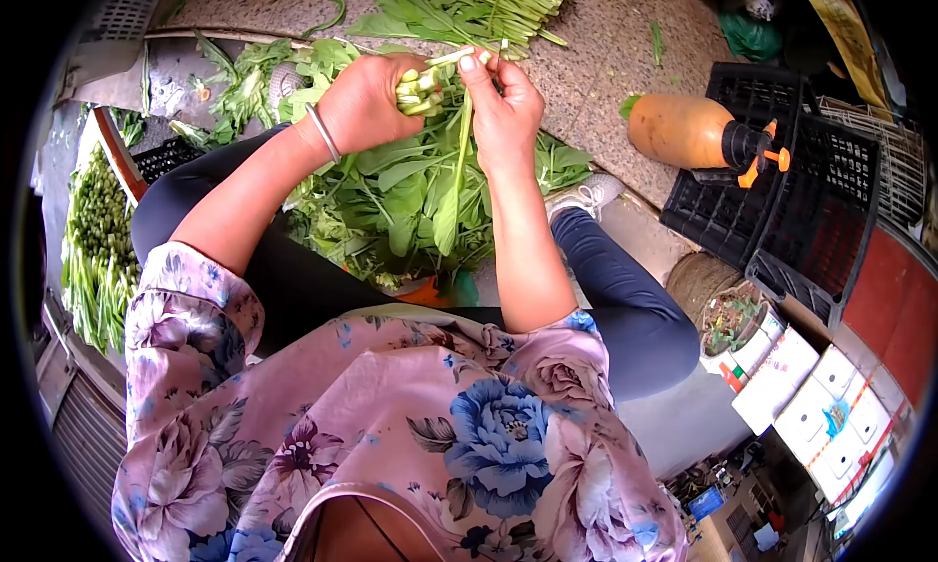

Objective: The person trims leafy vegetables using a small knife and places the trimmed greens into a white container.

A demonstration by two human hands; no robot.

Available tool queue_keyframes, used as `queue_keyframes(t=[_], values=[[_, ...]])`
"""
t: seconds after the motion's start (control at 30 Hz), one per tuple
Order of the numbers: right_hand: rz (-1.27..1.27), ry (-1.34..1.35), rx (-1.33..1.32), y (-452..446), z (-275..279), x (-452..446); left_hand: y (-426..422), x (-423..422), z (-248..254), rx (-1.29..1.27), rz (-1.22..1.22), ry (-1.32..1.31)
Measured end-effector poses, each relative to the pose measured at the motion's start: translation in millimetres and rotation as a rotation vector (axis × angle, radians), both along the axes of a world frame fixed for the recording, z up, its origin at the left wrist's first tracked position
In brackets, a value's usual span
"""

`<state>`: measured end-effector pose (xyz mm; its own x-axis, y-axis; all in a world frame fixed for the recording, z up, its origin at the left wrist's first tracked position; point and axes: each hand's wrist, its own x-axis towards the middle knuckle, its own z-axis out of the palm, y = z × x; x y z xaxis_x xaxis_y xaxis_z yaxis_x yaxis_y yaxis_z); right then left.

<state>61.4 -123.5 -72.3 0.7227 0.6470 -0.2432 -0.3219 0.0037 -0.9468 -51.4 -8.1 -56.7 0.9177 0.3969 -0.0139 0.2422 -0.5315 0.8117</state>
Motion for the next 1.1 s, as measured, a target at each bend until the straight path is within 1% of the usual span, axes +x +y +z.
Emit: queue_keyframes(t=[0.03, 0.1, 0.13, 0.17, 0.23, 0.27, 0.3, 0.43, 0.5, 0.53, 0.57, 0.6, 0.63, 0.67, 0.7, 0.73, 0.77, 0.8, 0.83, 0.87, 0.9, 0.97, 1.03, 1.1], values=[[0.001, 0.001, -0.001, -1, 1, 1, 0, -1, 0, -0.001, 0.001, 0.001], [-0.016, 0.163, 0.021, -4, 4, 6, 0, -1, 2, 0.009, -0.012, 0.022], [-0.038, 0.159, 0.038, -4, 2, 8, 1, -1, 2, 0.008, -0.011, 0.022], [0.0, 0.256, 0.079, -9, 1, 14, 1, -2, 1, 0.02, -0.012, 0.02], [0.097, 0.319, 0.101, -16, 3, 21, 2, -3, 1, 0.032, -0.011, 0.017], [0.083, 0.254, 0.045, -18, -3, 22, 3, -4, 2, -0.046, -0.008, 0.044], [0.083, 0.253, 0.045, -17, -1, 22, 3, -4, 3, -0.123, -0.006, 0.071], [0.103, 0.207, 0.013, -15, 6, 14, 1, -3, 5, -0.122, -0.007, 0.073], [0.156, 0.155, 0.001, -11, 8, 9, 0, -2, 5, -0.07, -0.065, 0.089], [0.123, 0.123, -0.048, -10, 8, 7, 0, -2, 4, -0.07, -0.067, 0.088], [0.121, 0.122, -0.047, -10, 4, 10, 0, -2, 3, -0.143, -0.075, 0.073], [0.061, 0.156, 0.002, -10, -1, 14, 0, -2, 2, -0.216, -0.082, 0.058], [0.002, 0.19, 0.052, -10, -5, 19, 1, -2, 2, -0.215, -0.081, 0.059], [-0.058, 0.082, -0.008, -13, -6, 28, 2, -2, 1, -0.392, -0.024, -0.028], [-0.17, -0.184, -0.106, -14, -14, 38, 3, -1, -1, -0.568, 0.035, -0.116], [-0.169, -0.532, -0.282, -18, -15, 48, 7, -1, -4, -0.54, 0.099, -0.129], [-0.163, -0.881, -0.459, -23, -17, 55, 9, 0, -6, -0.544, 0.099, -0.128], [-0.163, -0.882, -0.462, -22, -14, 54, 12, 1, -3, -0.561, 0.177, -0.089], [-0.008, -0.757, -0.391, -22, -12, 52, 15, 2, 0, -0.577, 0.253, -0.05], [0.144, -0.628, -0.318, -22, -9, 49, 15, 1, 3, -0.647, 0.256, 0.005], [0.143, -0.628, -0.318, -20, -2, 42, 12, 1, 7, -0.647, 0.254, 0.005], [0.295, -0.201, -0.204, -12, 14, 21, 5, 3, 12, -0.842, 0.203, -0.01], [0.273, 0.113, 0.001, -7, 15, 8, 3, 3, 14, -0.847, 0.189, -0.054], [0.235, 0.135, 0.041, -3, 8, 0, 5, 2, 19, -1.075, 0.172, 0.043]])
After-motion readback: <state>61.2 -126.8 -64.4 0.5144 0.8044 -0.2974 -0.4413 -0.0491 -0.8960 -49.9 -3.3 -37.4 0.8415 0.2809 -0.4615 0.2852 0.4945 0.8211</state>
